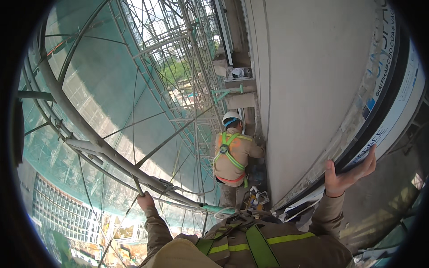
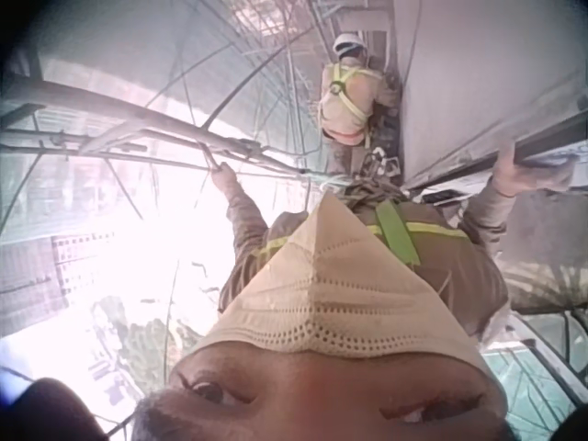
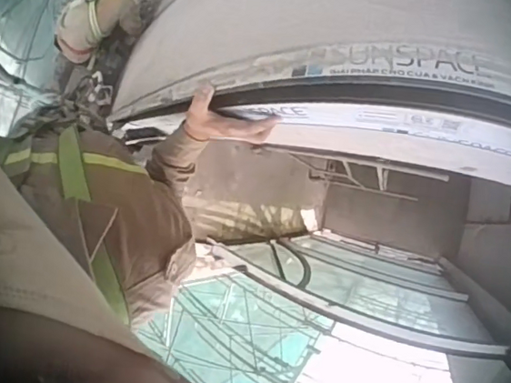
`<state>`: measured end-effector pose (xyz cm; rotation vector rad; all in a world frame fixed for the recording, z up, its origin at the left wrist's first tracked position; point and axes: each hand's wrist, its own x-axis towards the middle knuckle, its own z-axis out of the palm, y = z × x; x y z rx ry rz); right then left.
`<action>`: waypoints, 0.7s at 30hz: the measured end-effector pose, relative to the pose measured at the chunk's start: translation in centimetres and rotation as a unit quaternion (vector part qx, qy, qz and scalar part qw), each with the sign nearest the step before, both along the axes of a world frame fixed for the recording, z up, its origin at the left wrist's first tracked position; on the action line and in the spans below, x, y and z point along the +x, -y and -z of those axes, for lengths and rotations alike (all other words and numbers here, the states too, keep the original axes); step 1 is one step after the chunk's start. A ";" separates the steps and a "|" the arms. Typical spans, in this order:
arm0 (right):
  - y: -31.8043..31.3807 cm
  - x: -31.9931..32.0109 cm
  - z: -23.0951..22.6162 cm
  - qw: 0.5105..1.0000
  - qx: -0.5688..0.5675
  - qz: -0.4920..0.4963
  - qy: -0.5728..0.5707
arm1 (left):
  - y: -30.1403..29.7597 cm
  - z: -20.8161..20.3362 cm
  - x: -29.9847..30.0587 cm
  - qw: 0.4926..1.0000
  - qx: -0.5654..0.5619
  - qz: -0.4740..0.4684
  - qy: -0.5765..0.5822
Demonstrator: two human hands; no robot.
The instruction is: Assisting in the assembly and adjustment of scaffolding components on a high-rise building.
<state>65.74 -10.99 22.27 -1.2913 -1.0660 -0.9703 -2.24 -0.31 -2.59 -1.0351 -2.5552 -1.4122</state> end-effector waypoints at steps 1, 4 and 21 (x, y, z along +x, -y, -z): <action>0.0 0.0 0.1 1.000 -0.015 -0.005 0.005 | 0.0 -2.0 1.8 0.998 -0.053 -0.041 0.009; 0.0 0.0 0.1 1.000 0.021 -0.014 0.014 | 0.5 -2.3 1.5 0.998 -0.061 -0.010 0.021; 1.2 -0.7 -1.1 0.999 0.018 -0.039 -0.031 | -1.0 1.9 -2.9 0.985 0.033 0.127 0.110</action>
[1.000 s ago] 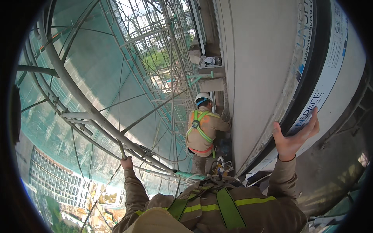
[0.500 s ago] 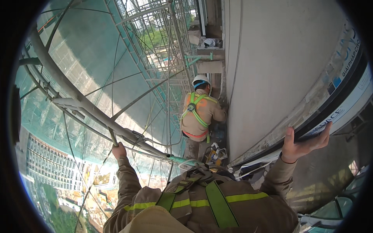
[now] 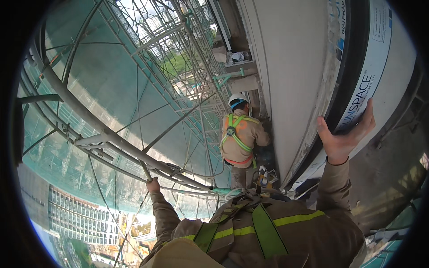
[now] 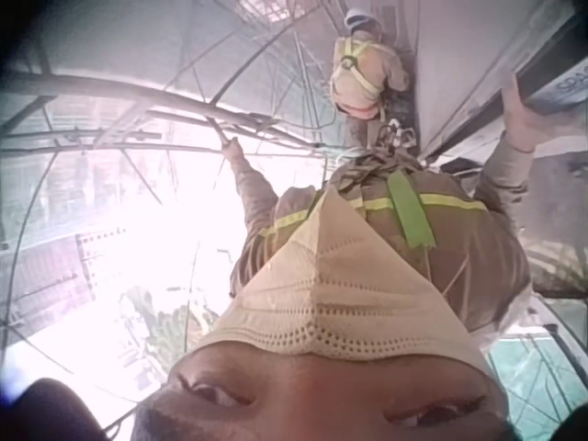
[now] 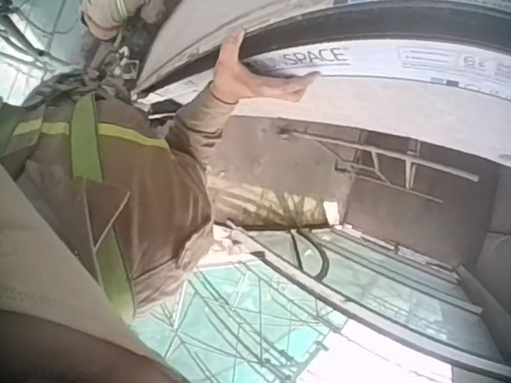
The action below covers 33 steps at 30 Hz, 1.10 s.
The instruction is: Assisting in the assembly and adjustment of scaffolding components on a high-rise building.
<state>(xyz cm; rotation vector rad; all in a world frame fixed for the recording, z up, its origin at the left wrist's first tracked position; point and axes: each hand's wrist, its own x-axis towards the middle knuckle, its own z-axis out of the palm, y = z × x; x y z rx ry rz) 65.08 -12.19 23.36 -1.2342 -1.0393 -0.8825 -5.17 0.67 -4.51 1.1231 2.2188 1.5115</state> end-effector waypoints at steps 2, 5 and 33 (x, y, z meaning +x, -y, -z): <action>-0.2 0.4 -0.3 1.000 0.003 0.003 0.009 | -0.1 0.1 -0.7 0.999 -0.012 0.005 -0.040; -0.3 0.5 0.6 1.000 -0.023 -0.001 -0.009 | 0.9 0.5 -0.3 0.999 0.031 -0.004 0.009; -1.4 0.7 1.7 0.997 0.013 0.032 0.075 | 2.2 -4.2 5.2 0.982 -0.073 -0.141 -0.101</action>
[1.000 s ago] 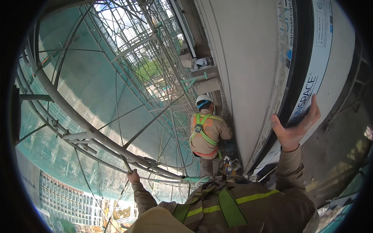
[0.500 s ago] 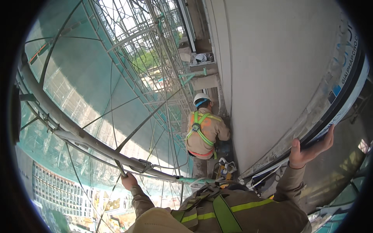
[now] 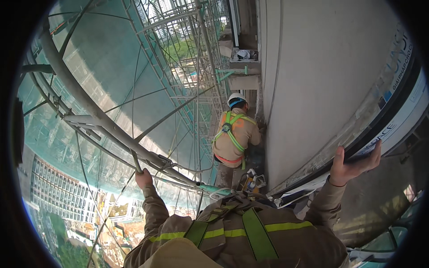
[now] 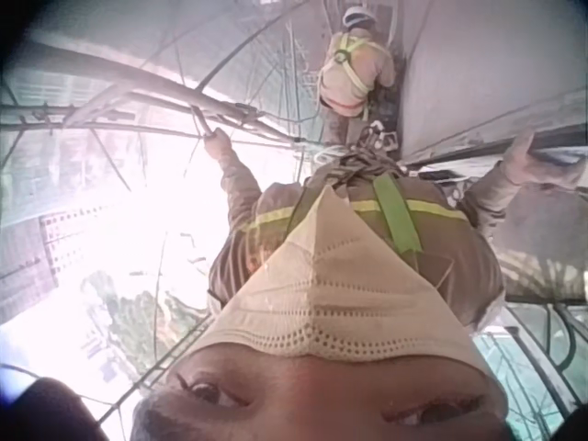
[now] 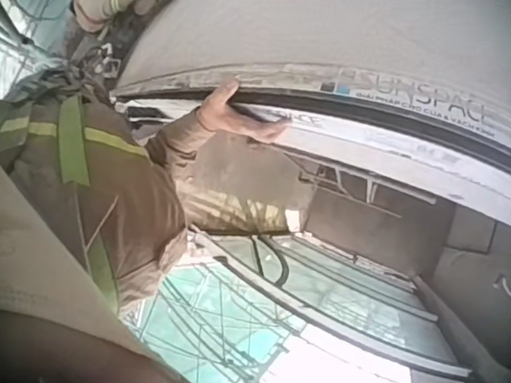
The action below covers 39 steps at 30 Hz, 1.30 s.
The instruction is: Assisting in the assembly and adjustment of scaffolding components on a high-rise building.
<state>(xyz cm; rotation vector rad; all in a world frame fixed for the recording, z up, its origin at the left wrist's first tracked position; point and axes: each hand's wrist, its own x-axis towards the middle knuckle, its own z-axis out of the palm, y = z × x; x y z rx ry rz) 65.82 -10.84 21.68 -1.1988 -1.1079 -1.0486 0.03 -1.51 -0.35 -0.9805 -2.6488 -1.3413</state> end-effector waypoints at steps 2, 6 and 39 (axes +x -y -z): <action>0.1 -0.2 -0.2 1.000 0.001 0.006 0.001 | 0.0 0.8 -0.9 1.000 0.003 0.013 -0.009; 0.7 -0.5 -0.7 1.000 -0.007 -0.004 0.001 | -0.3 1.4 -1.7 0.999 -0.003 0.040 -0.008; 1.3 -1.7 -1.2 0.994 -0.026 -0.026 -0.102 | 0.6 1.8 -1.9 0.998 0.040 0.045 -0.014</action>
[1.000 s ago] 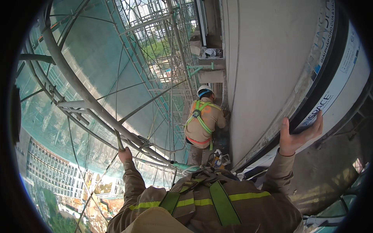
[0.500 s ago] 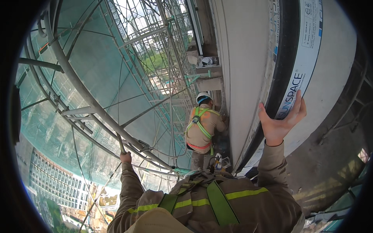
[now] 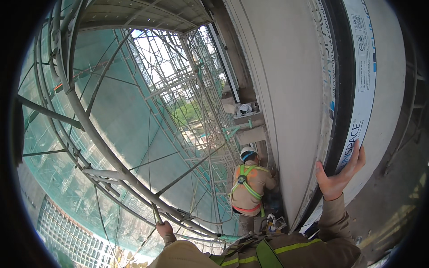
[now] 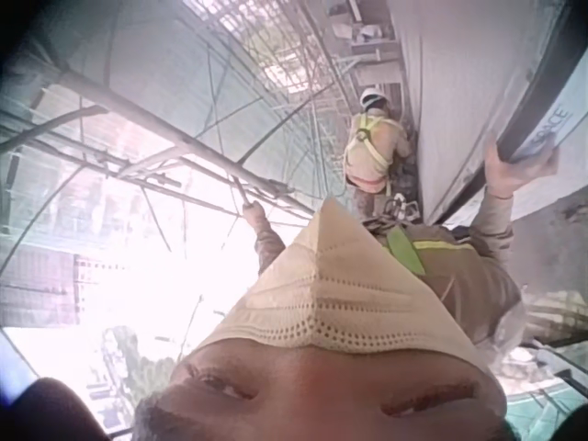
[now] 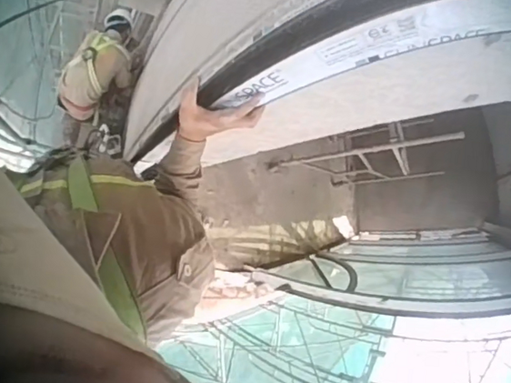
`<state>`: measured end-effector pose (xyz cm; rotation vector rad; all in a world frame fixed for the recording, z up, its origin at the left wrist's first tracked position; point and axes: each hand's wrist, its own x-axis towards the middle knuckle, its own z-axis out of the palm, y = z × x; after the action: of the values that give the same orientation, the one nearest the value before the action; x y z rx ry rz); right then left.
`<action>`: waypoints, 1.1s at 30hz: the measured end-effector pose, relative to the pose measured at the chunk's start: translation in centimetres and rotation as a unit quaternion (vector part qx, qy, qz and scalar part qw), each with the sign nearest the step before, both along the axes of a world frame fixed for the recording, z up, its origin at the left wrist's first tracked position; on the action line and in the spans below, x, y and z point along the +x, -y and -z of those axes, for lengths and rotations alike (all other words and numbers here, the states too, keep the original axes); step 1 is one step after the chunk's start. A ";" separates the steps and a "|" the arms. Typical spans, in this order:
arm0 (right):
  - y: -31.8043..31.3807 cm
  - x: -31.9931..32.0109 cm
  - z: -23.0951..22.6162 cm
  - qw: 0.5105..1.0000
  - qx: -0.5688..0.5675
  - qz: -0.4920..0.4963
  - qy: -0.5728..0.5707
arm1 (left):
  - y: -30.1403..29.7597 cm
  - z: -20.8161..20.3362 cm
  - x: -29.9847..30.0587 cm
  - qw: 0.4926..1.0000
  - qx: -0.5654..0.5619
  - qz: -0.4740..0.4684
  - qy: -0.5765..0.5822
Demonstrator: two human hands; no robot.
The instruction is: Assisting in the assembly and adjustment of scaffolding components on a high-rise building.
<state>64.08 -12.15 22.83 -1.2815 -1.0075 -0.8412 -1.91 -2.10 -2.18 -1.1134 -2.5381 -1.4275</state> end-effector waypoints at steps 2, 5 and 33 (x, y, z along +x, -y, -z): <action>-0.4 -0.1 -0.2 1.000 0.009 0.004 0.000 | 0.3 -1.4 1.6 0.999 -0.015 -0.046 -0.002; 0.1 0.0 0.1 0.999 0.022 0.020 0.015 | -0.7 -0.6 0.8 0.999 -0.015 -0.033 -0.010; -1.7 -0.2 0.4 0.998 0.021 0.026 0.051 | -1.0 -0.2 0.0 0.999 -0.002 -0.019 0.027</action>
<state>63.88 -10.50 22.39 -1.2423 -1.0354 -0.9711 -1.89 -1.11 -1.95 -1.0353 -2.5851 -1.4645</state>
